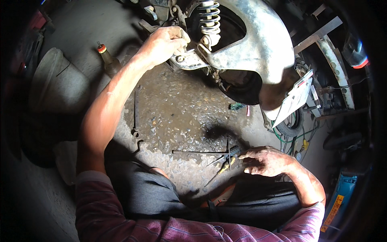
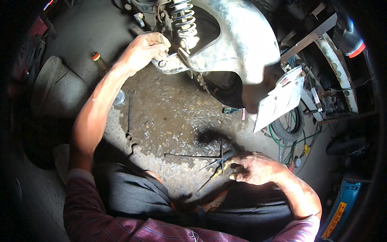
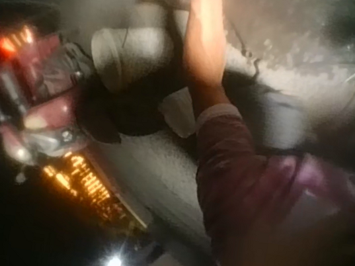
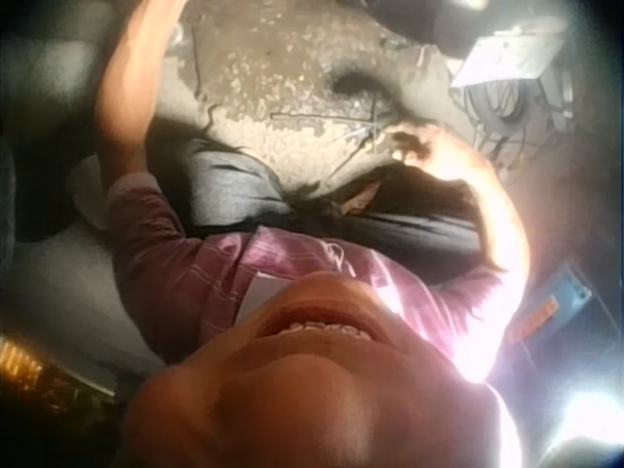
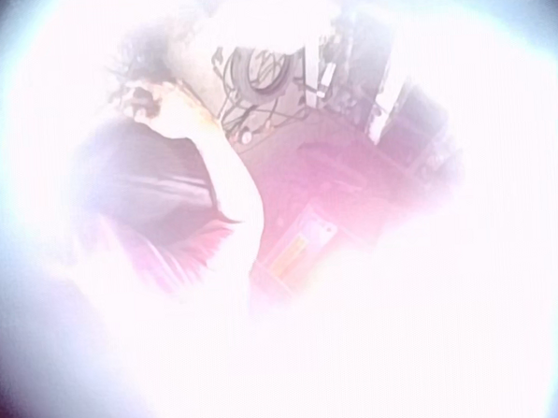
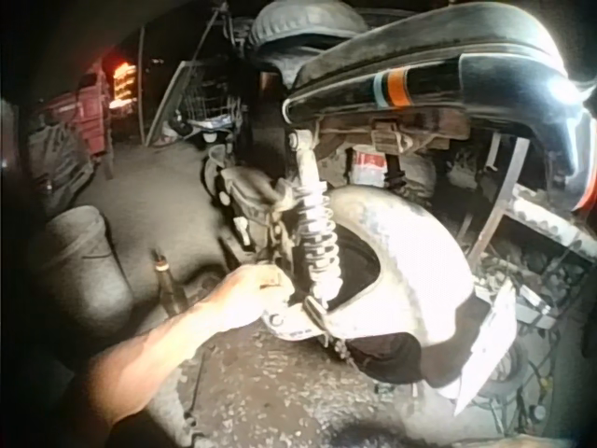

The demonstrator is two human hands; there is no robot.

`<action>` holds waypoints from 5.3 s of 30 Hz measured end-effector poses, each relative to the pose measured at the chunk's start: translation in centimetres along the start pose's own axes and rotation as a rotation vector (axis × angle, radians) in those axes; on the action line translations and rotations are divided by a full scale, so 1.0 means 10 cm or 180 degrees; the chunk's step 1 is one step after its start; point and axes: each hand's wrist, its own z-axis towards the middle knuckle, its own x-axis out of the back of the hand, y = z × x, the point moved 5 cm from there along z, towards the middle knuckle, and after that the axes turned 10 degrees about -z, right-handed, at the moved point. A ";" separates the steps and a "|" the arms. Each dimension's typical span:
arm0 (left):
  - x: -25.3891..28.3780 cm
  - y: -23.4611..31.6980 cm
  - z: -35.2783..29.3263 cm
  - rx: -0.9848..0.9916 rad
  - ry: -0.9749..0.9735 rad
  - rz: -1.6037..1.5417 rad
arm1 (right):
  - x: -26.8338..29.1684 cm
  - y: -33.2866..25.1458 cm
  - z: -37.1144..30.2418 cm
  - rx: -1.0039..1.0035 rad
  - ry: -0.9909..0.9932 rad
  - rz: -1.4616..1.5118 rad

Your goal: The person is working on the rear suspension of a motorcycle, using a wrench to tighten or loosen bolts on the shock absorber assembly. The person adjusts components and repositions tools while seated on the floor.

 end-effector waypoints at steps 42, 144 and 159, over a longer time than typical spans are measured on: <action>-0.30 0.22 -0.17 -0.0943 0.0443 0.1349 | -0.08 0.12 0.09 -0.0227 -0.0296 -0.0134; -0.70 0.26 -0.74 -0.2329 0.0371 0.2749 | 0.04 -0.01 0.08 -0.0361 -0.0304 -0.0009; -0.61 0.31 -0.60 -0.2591 -0.0371 0.2950 | -0.03 0.06 -0.05 -0.0496 -0.0435 -0.0062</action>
